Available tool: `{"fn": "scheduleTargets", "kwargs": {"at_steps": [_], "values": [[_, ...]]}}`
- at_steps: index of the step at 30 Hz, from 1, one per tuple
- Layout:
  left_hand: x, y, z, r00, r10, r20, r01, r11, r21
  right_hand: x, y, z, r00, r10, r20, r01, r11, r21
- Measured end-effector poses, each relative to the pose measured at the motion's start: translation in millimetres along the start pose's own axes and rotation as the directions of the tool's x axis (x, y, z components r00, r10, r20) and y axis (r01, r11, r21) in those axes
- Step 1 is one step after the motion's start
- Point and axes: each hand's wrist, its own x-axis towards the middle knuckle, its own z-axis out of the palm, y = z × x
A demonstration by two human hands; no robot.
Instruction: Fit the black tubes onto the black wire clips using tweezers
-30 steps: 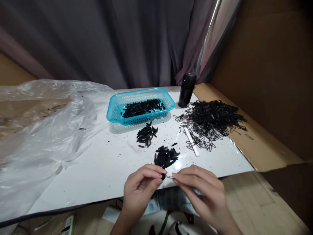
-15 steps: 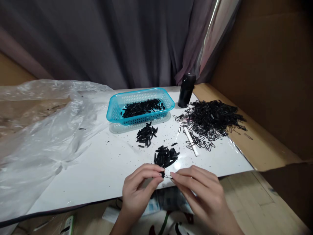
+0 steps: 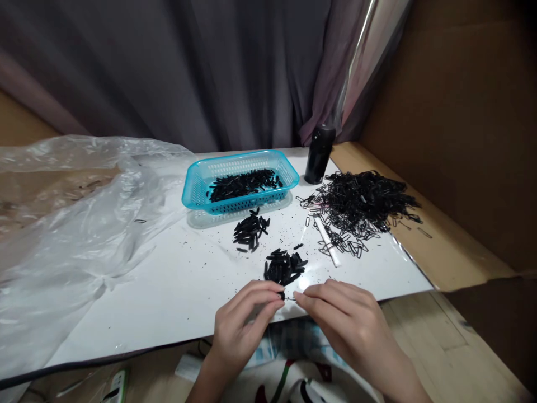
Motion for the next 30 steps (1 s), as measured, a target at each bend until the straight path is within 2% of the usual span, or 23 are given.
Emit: {"fn": "scheduleTargets", "kwargs": {"at_steps": [6, 11, 14, 16, 20, 25, 30], "values": [[-3, 2, 2.0, 0.998, -0.056, -0.008, 0.055, 0.995, -0.085, 3, 13, -1, 1.0, 0.004, 0.029, -0.013, 0.948, 0.319], [-3, 7, 5.4, 0.985, -0.17, -0.015, 0.165, 0.973, -0.161, 3, 13, -2, 1.0, -0.005, 0.007, 0.002, 0.906, 0.424], [-2, 6, 5.3, 0.958, -0.279, -0.058, 0.264, 0.945, -0.194, 4, 6, -4, 0.996, -0.083, 0.01, 0.066, 0.848, 0.527], [-2, 2, 4.1, 0.931, -0.353, -0.088, 0.323, 0.914, -0.247, 4, 3, -3, 0.995, -0.103, -0.002, 0.088, 0.842, 0.532], [-5, -5, 1.3, 0.894, -0.442, -0.071, 0.385, 0.84, -0.382, 2, 2, 2, 0.998, 0.003, -0.069, 0.029, 0.895, 0.445], [-8, -8, 0.8, 0.88, -0.474, -0.026, 0.416, 0.796, -0.44, 4, 3, 11, 0.985, 0.052, -0.163, 0.013, 0.928, 0.373], [-8, -6, 1.4, 0.887, -0.461, -0.031, 0.405, 0.807, -0.43, 7, -1, 14, 0.985, 0.061, -0.162, -0.001, 0.937, 0.35]]}}
